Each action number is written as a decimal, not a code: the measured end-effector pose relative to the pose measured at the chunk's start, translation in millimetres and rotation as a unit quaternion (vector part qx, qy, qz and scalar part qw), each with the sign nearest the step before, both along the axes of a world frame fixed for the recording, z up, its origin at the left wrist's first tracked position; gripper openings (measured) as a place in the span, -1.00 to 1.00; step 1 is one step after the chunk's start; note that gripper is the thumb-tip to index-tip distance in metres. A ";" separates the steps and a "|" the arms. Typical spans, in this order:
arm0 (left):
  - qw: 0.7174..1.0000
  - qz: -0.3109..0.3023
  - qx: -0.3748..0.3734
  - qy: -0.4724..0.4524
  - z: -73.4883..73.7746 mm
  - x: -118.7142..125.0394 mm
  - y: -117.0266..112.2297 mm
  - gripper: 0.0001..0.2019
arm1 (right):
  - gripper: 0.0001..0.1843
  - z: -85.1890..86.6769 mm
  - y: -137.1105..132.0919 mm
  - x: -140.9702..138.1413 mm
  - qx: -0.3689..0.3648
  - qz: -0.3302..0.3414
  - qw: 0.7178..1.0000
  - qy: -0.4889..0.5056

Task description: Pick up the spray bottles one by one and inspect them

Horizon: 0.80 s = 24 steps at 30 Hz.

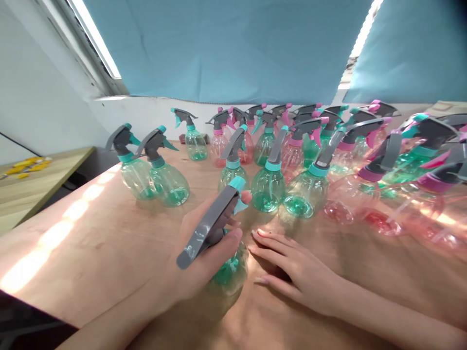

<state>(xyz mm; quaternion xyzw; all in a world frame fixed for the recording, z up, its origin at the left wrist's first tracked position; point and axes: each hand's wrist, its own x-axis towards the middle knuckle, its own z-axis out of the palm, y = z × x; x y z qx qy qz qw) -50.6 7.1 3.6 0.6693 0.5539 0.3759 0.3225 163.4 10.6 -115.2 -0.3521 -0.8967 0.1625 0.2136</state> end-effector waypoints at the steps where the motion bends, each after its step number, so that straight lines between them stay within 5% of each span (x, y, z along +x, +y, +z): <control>1: 1.000 0.002 -0.002 -0.003 0.3 0.4 -0.3 -0.69 | -0.50 0.2 0.1 0.0 0.001 0.001 1.000 -0.003; 24: 1.000 -0.014 0.006 -0.005 2.0 2.3 0.6 -0.70 | -0.48 -0.2 0.4 0.8 0.004 0.003 1.000 -0.019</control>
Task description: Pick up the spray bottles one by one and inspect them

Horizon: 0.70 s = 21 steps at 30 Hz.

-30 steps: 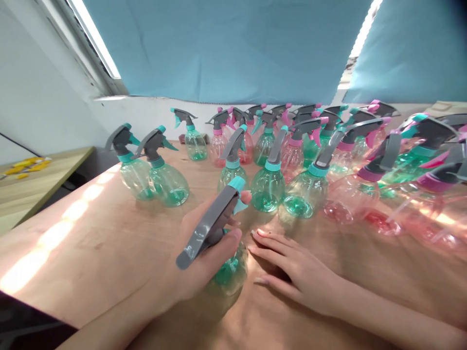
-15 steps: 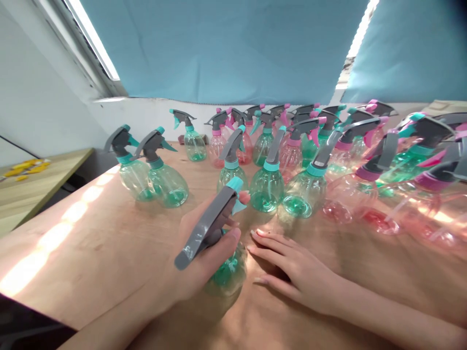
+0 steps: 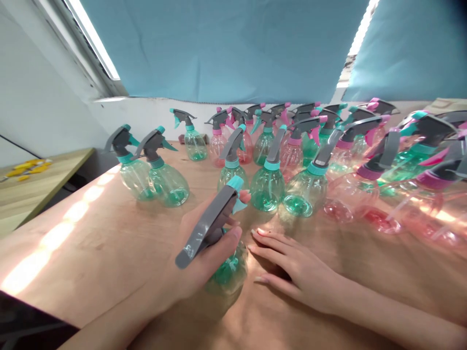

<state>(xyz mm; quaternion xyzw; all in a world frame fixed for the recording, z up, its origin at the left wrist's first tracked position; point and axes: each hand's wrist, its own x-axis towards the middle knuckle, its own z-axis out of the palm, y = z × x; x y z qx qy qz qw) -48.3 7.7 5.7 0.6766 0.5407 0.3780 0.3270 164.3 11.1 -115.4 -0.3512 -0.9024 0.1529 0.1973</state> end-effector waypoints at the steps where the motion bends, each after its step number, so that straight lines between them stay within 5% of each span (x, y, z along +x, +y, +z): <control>1: 1.000 -0.004 0.001 -0.001 0.3 0.0 0.2 -0.70 | -0.48 0.2 0.0 0.0 0.001 0.000 1.000 -0.001; 21: 1.000 0.006 0.012 0.015 -2.9 -3.6 -0.5 -0.67 | -0.44 -2.0 2.3 0.3 0.001 0.005 1.000 -0.023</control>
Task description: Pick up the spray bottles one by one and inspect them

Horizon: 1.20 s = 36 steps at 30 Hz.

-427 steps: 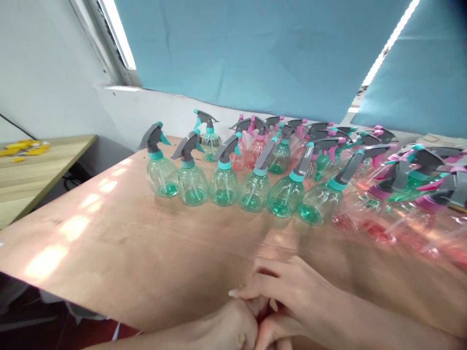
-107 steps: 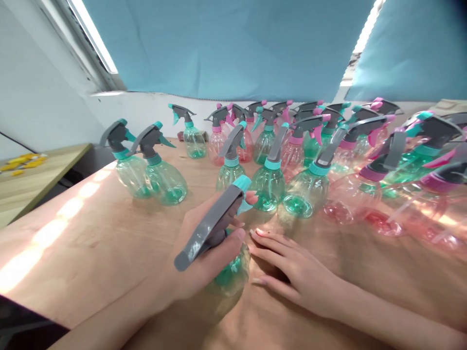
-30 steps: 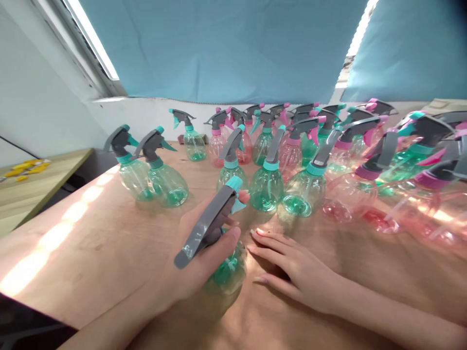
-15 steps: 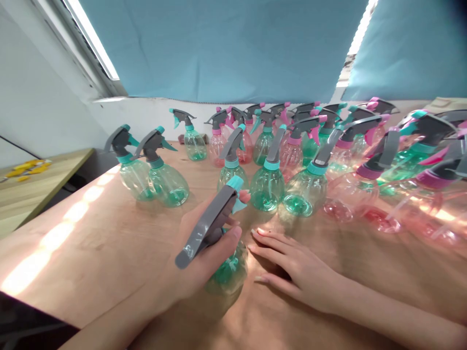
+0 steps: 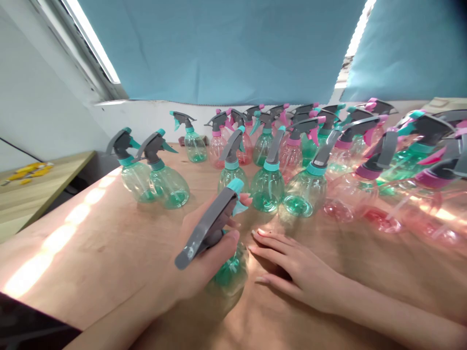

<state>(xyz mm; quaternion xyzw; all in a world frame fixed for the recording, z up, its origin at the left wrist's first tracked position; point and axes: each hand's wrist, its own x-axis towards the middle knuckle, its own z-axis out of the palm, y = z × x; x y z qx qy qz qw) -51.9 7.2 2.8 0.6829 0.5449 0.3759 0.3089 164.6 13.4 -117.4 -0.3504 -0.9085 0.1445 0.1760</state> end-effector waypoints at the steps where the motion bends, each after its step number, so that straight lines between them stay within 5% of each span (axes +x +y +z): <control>1: 1.000 -0.005 -0.001 -0.004 -0.4 0.0 0.4 -0.68 | -0.44 0.3 -0.1 -0.2 0.000 -0.001 1.000 -0.001; 7: 0.999 -0.050 0.018 -0.011 -2.1 -1.3 5.4 -0.66 | -0.44 1.0 -0.9 -1.1 0.001 -0.002 1.000 -0.004; 36: 0.997 -0.070 -0.004 -0.020 -5.7 -4.8 6.1 -0.82 | -0.46 -0.3 -0.6 -2.5 -0.005 -0.011 0.999 0.033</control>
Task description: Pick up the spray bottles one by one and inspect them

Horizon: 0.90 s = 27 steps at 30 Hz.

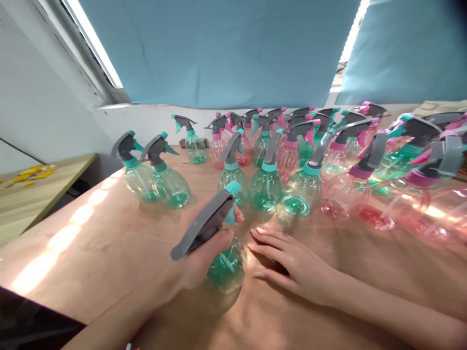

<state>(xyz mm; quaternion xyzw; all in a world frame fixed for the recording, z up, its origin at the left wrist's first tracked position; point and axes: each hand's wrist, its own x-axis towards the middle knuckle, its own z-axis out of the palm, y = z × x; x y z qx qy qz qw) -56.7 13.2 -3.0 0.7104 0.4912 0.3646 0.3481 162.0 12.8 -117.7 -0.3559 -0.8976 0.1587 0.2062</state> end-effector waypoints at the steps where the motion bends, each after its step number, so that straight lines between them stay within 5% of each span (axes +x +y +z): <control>1: 1.000 -0.001 -0.001 -0.003 -0.4 -0.4 0.6 -0.82 | -0.46 0.1 0.0 0.1 0.000 -0.001 1.000 0.003; 12: 0.999 0.032 0.006 0.010 6.2 6.2 1.5 -0.66 | -0.49 1.2 0.3 0.6 0.005 0.006 1.000 0.012; 27: 1.000 -0.001 -0.023 0.021 4.9 5.0 4.0 -0.61 | -0.51 2.5 -0.5 -0.5 0.010 0.005 1.000 0.021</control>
